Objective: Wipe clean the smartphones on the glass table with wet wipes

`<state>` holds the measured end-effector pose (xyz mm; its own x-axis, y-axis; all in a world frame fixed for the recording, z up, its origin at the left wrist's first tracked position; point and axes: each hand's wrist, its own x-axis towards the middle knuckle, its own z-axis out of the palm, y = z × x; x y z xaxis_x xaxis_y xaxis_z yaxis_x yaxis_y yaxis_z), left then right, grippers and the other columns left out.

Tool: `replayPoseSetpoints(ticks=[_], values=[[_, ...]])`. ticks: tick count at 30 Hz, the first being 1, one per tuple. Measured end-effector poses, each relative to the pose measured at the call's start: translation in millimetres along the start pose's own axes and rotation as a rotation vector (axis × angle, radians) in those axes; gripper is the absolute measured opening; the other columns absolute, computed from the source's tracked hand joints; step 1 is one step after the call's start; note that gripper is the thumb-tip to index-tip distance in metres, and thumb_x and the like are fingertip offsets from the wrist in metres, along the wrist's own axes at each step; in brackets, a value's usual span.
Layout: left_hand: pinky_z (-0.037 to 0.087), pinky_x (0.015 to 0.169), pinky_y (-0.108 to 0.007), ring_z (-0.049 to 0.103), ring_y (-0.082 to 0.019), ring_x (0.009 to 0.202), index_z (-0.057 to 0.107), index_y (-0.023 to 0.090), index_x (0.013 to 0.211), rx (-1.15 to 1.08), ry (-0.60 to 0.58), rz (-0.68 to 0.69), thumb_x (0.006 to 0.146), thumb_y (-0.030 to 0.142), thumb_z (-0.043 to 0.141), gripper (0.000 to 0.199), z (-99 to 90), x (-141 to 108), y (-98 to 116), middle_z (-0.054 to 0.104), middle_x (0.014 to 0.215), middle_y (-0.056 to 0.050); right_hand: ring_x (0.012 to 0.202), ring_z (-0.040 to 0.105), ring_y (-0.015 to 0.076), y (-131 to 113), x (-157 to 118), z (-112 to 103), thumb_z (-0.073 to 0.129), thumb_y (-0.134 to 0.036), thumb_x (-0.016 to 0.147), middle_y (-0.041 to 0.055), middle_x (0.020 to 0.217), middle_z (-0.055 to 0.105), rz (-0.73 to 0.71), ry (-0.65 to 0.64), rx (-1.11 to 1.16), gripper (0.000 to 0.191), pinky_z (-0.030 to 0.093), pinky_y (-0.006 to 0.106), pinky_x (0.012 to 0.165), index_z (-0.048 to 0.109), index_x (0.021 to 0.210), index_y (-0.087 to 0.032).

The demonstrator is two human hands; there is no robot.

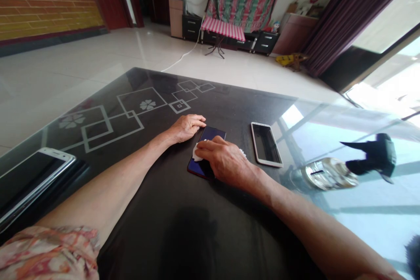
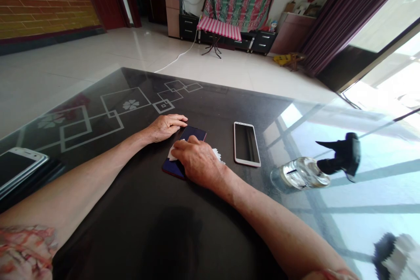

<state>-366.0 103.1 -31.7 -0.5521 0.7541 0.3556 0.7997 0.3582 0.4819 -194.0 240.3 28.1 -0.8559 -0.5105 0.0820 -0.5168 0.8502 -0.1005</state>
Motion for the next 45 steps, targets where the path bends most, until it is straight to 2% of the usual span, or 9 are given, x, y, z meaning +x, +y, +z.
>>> replayPoseSetpoints(ticks=[6, 14, 19, 24, 31, 35, 40, 42, 45], values=[[0.046, 0.106, -0.03, 0.061, -0.017, 0.116, 0.077, 0.023, 0.096, 0.01, 0.014, -0.014, 0.081, 0.014, 0.046, 0.036, 1.7, -1, 1, 0.069, 0.12, 0.001, 0.086, 0.049, 0.0167, -18, -4, -2, 0.045, -0.016, 0.095, 0.0036, 0.108, 0.064, -0.055, -0.041, 0.049, 0.023, 0.041, 0.027, 0.076, 0.067, 0.099, -0.022], [0.046, 0.105, -0.031, 0.061, -0.017, 0.117, 0.076, 0.024, 0.099, 0.02, -0.004, 0.018, 0.08, 0.013, 0.045, 0.038, 0.5, 0, -2, 0.068, 0.122, 0.0, 0.096, 0.049, 0.0193, 32, 8, 9, 0.039, -0.01, 0.095, 0.0014, 0.128, 0.061, 0.122, 0.06, -0.103, 0.038, 0.042, 0.029, 0.087, 0.059, 0.124, -0.025], [0.046, 0.106, -0.032, 0.06, -0.017, 0.118, 0.076, 0.025, 0.1, 0.017, -0.008, 0.021, 0.08, 0.013, 0.047, 0.037, 1.0, 0, -3, 0.068, 0.121, 0.001, 0.095, 0.05, 0.02, 49, 7, 5, 0.039, -0.009, 0.093, -0.0017, 0.132, 0.059, 0.186, 0.063, -0.159, 0.04, 0.043, 0.03, 0.085, 0.061, 0.121, -0.027], [0.046, 0.105, -0.031, 0.061, -0.017, 0.117, 0.076, 0.024, 0.099, 0.016, -0.011, 0.018, 0.079, 0.013, 0.047, 0.037, 1.3, 0, -4, 0.068, 0.122, 0.001, 0.09, 0.052, 0.0205, 52, -5, -8, 0.043, -0.005, 0.087, -0.0011, 0.122, 0.065, 0.242, -0.021, -0.229, 0.039, 0.042, 0.028, 0.07, 0.068, 0.109, -0.027], [0.046, 0.106, -0.031, 0.06, -0.016, 0.118, 0.076, 0.025, 0.099, 0.026, -0.016, 0.015, 0.08, 0.014, 0.046, 0.037, 0.3, 0, -2, 0.068, 0.122, 0.001, 0.088, 0.053, 0.022, 36, -8, -18, 0.042, -0.008, 0.091, 0.0054, 0.11, 0.069, 0.259, -0.081, -0.302, 0.034, 0.041, 0.029, 0.067, 0.069, 0.107, -0.022], [0.045, 0.107, -0.031, 0.06, -0.017, 0.119, 0.076, 0.024, 0.099, 0.03, -0.018, 0.002, 0.081, 0.016, 0.045, 0.037, 0.1, -1, -1, 0.068, 0.122, 0.001, 0.087, 0.054, 0.0226, 4, -10, -28, 0.047, -0.007, 0.088, 0.0067, 0.098, 0.07, 0.181, -0.171, -0.262, 0.027, 0.04, 0.03, 0.063, 0.071, 0.088, -0.02], [0.045, 0.107, -0.03, 0.06, -0.017, 0.118, 0.076, 0.025, 0.098, 0.015, -0.006, 0.006, 0.082, 0.017, 0.046, 0.036, 1.3, -2, -1, 0.068, 0.122, 0.002, 0.085, 0.056, 0.0254, -32, -14, -34, 0.051, -0.013, 0.089, 0.0098, 0.094, 0.069, 0.122, -0.259, -0.228, 0.021, 0.042, 0.034, 0.061, 0.07, 0.087, -0.019], [0.046, 0.106, -0.03, 0.06, -0.017, 0.117, 0.076, 0.025, 0.098, 0.008, 0.003, 0.01, 0.082, 0.017, 0.046, 0.035, 1.8, -2, -2, 0.068, 0.122, 0.002, 0.086, 0.056, 0.0259, -31, -13, -33, 0.051, -0.013, 0.089, 0.0096, 0.094, 0.07, 0.115, -0.258, -0.216, 0.021, 0.043, 0.035, 0.061, 0.07, 0.086, -0.019], [0.046, 0.106, -0.03, 0.061, -0.017, 0.117, 0.076, 0.025, 0.097, 0.007, 0.006, 0.017, 0.082, 0.017, 0.046, 0.035, 2.1, -1, -3, 0.068, 0.121, 0.002, 0.087, 0.056, 0.0256, -8, -9, -28, 0.047, -0.009, 0.09, 0.0086, 0.098, 0.07, 0.171, -0.226, -0.229, 0.026, 0.043, 0.034, 0.064, 0.07, 0.087, -0.02]])
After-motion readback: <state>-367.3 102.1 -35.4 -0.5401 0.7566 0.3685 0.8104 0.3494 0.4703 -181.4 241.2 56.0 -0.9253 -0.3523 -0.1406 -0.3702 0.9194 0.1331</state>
